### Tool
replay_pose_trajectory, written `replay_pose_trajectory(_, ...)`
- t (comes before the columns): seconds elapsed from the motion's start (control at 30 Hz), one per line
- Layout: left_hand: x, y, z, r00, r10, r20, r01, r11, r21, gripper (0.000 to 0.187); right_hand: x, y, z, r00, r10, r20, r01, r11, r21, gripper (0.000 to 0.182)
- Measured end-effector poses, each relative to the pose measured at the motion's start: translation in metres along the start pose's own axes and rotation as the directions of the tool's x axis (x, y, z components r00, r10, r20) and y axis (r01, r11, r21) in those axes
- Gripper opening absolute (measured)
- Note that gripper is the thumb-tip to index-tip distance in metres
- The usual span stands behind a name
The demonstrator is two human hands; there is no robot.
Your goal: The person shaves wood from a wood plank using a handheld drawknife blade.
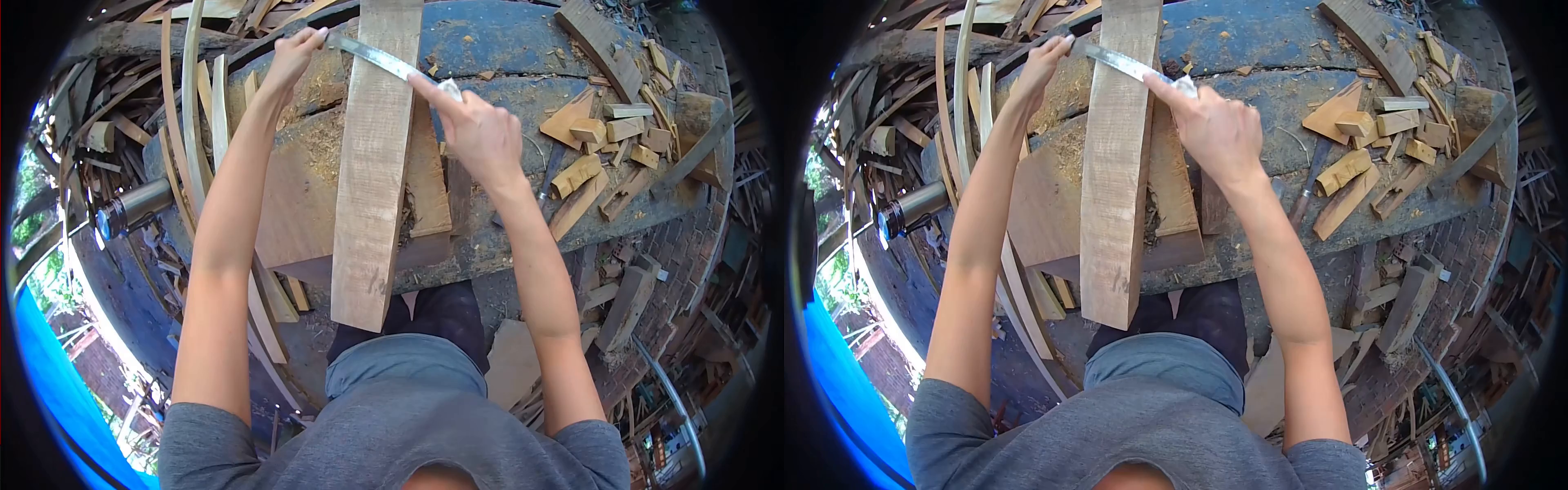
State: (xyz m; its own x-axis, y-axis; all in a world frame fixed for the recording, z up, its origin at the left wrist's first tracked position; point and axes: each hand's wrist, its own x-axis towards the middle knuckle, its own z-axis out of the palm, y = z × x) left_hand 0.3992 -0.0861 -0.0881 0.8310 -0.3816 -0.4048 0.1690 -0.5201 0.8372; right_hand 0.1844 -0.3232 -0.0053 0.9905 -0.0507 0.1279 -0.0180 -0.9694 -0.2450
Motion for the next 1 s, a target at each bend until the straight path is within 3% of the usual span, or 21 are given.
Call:
replay_pose_trajectory(0.07,-0.001,0.005,-0.006,0.995,-0.099,0.001,0.099,0.994,0.052,0.034,-0.014,-0.007,-0.002,1.0,0.004,0.02,-0.004,0.999,0.041,0.051)
replay_pose_trajectory(0.1,-0.019,0.001,-0.002,1.0,-0.003,0.023,0.004,1.0,-0.01,0.035,-0.024,-0.009,-0.006,1.0,0.014,0.028,-0.016,0.997,0.07,0.052)
replay_pose_trajectory(0.17,-0.071,0.023,0.009,0.992,-0.1,0.072,0.104,0.993,-0.055,0.035,-0.061,-0.02,-0.016,0.997,0.005,0.073,-0.014,0.993,0.118,0.058)
replay_pose_trajectory(0.23,-0.077,0.015,0.0,0.987,-0.066,0.149,0.07,0.997,-0.023,0.034,-0.081,-0.027,-0.027,0.981,0.031,0.189,-0.055,0.991,0.119,0.059)
replay_pose_trajectory(0.3,-0.067,0.012,-0.001,0.972,-0.035,0.234,0.037,0.999,-0.002,0.034,-0.062,-0.017,-0.025,0.982,0.02,0.186,-0.035,0.997,0.073,0.059)
replay_pose_trajectory(0.33,-0.051,0.015,-0.001,0.981,-0.054,0.185,0.063,0.997,-0.046,0.033,-0.049,-0.011,-0.022,0.983,0.001,0.184,-0.006,0.999,0.031,0.058)
replay_pose_trajectory(0.43,-0.005,0.006,-0.005,0.995,-0.047,0.089,0.059,0.989,-0.138,0.033,0.006,0.006,0.012,0.992,-0.101,-0.072,0.099,0.995,-0.032,0.051)
replay_pose_trajectory(0.5,-0.005,0.002,-0.004,0.999,-0.015,0.037,0.022,0.982,-0.19,0.033,0.001,0.0,0.006,0.996,-0.071,-0.046,0.071,0.997,-0.004,0.05)
replay_pose_trajectory(0.53,-0.02,0.007,-0.002,0.996,-0.079,0.042,0.086,0.98,-0.182,0.032,0.0,-0.004,0.001,0.999,-0.042,-0.028,0.043,0.999,0.024,0.049)
replay_pose_trajectory(0.57,-0.035,0.013,-0.001,0.989,-0.139,0.056,0.146,0.975,-0.17,0.032,-0.017,-0.01,-0.006,0.998,-0.036,0.045,0.033,0.997,0.068,0.05)
replay_pose_trajectory(0.73,-0.072,0.002,-0.011,0.947,-0.135,0.292,0.16,0.985,-0.064,0.032,-0.074,-0.027,-0.021,0.989,-0.013,0.148,-0.002,0.995,0.103,0.055)
replay_pose_trajectory(0.77,-0.061,0.004,-0.009,0.943,-0.137,0.302,0.164,0.984,-0.064,0.032,-0.064,-0.013,-0.013,0.993,-0.056,0.106,0.054,0.998,0.027,0.056)
replay_pose_trajectory(0.83,-0.026,0.012,-0.003,0.99,-0.044,0.135,0.071,0.977,-0.201,0.033,-0.02,0.005,-0.004,0.996,-0.073,0.05,0.075,0.997,-0.037,0.054)
replay_pose_trajectory(0.9,0.015,0.021,-0.012,0.998,0.015,0.061,-0.009,0.995,-0.098,0.033,0.021,0.019,0.008,0.997,-0.078,-0.029,0.076,0.996,-0.056,0.051)
replay_pose_trajectory(1.0,0.003,0.025,-0.002,1.0,0.016,-0.005,-0.016,0.987,-0.158,0.033,0.015,0.012,-0.003,0.997,-0.08,0.006,0.081,0.994,-0.07,0.051)
